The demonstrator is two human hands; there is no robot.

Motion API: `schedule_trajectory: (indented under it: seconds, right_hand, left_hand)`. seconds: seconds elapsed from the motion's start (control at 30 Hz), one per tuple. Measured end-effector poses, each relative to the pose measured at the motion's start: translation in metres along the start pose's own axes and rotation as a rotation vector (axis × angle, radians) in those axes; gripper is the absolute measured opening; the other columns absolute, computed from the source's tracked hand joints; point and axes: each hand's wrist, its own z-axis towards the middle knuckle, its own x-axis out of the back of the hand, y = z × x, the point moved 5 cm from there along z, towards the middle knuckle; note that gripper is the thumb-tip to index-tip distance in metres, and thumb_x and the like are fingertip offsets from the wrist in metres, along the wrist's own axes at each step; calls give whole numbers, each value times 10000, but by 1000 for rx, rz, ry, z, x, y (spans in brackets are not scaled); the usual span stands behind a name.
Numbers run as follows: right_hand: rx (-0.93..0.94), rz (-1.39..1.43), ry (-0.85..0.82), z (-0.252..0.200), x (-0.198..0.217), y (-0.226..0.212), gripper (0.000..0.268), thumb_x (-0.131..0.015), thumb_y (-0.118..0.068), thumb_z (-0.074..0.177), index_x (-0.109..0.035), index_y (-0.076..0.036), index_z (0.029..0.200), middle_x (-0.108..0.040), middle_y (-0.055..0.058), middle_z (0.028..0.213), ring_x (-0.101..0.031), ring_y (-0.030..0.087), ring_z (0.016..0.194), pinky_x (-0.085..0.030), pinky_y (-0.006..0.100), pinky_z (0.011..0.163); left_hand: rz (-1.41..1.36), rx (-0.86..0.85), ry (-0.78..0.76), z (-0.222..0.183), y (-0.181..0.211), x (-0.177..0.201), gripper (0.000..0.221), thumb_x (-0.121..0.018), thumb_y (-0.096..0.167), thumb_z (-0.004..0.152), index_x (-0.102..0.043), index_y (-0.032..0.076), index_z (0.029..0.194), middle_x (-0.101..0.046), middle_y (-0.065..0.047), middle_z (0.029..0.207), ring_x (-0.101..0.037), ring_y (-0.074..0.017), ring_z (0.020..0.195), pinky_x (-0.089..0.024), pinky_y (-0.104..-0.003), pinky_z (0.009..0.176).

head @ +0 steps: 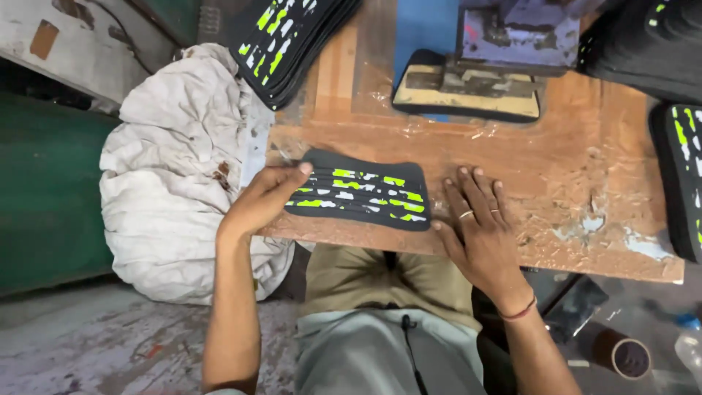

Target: Pressing and stacking patterned shoe upper components using an industrial machine.

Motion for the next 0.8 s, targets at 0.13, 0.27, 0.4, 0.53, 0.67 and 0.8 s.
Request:
schedule_trajectory:
  seconds: [0.13, 0.27, 0.4, 0.53, 0.67, 0.8]
  right_hand:
    - [-69, -54, 44, -10, 6, -2, 618, -666, -324, 943, -527, -47, 1478, -465, 184, 1569, -387, 367, 1498, -264, 536, 1245]
    - [-72, -15, 105, -24, 16, 20, 611, -687, -303, 919, -544, -49, 1457, -486, 195, 1548, -408, 380, 1481, -292, 536, 1231]
    - [-207, -247, 368, -57, 68, 137, 539, -690, -242, 1024, -552, -19, 1495, -512, 256, 1572, -451, 459, 1498, -335, 588, 1245]
    - [-423, -495, 463, -59, 107, 185, 650, -750, -298, 983, -502, 122, 1412, -544, 335, 1392, -515, 530, 1279, -379, 631, 1070]
    - [-527, -380, 245, -84, 61, 182, 408, -601, -176, 1055, -591, 18, 1414, -623, 267, 1376, -608, 464, 1167, -506, 529, 962]
    - [-214, -93, 259, -45, 38, 62, 524, -644, -254, 941, -574, 14, 1387, -570, 237, 1443, -526, 401, 1377, -418, 534, 1149]
  left_hand:
    - [136, -143, -65, -7, 12, -7, 366, -692, 298, 1019, -755, -60, 976, -632, -25, 811, -521, -110, 750, -455, -304, 645]
    - [19, -323, 30, -14, 26, -7, 187, -729, 127, 944, -744, -20, 1059, -687, 32, 843, -557, -34, 754, -493, -231, 644]
    - [-394, -255, 456, 1, 30, 30, 138, -680, 70, 990, -693, 12, 1114, -718, -9, 950, -659, -123, 780, -592, -308, 632]
    - [-598, -420, 539, 60, 83, 70, 285, -638, 27, 1036, -599, 47, 1317, -682, -39, 1186, -696, -137, 985, -663, -316, 745]
    - [-547, -598, 506, 104, 89, 74, 489, -643, -44, 980, -514, 56, 1442, -669, -109, 1288, -683, -188, 1084, -612, -333, 875]
    - [-94, -793, 933, 7, 115, 36, 600, -690, -53, 970, -407, 22, 1494, -560, -155, 1427, -595, -200, 1264, -533, -328, 1021]
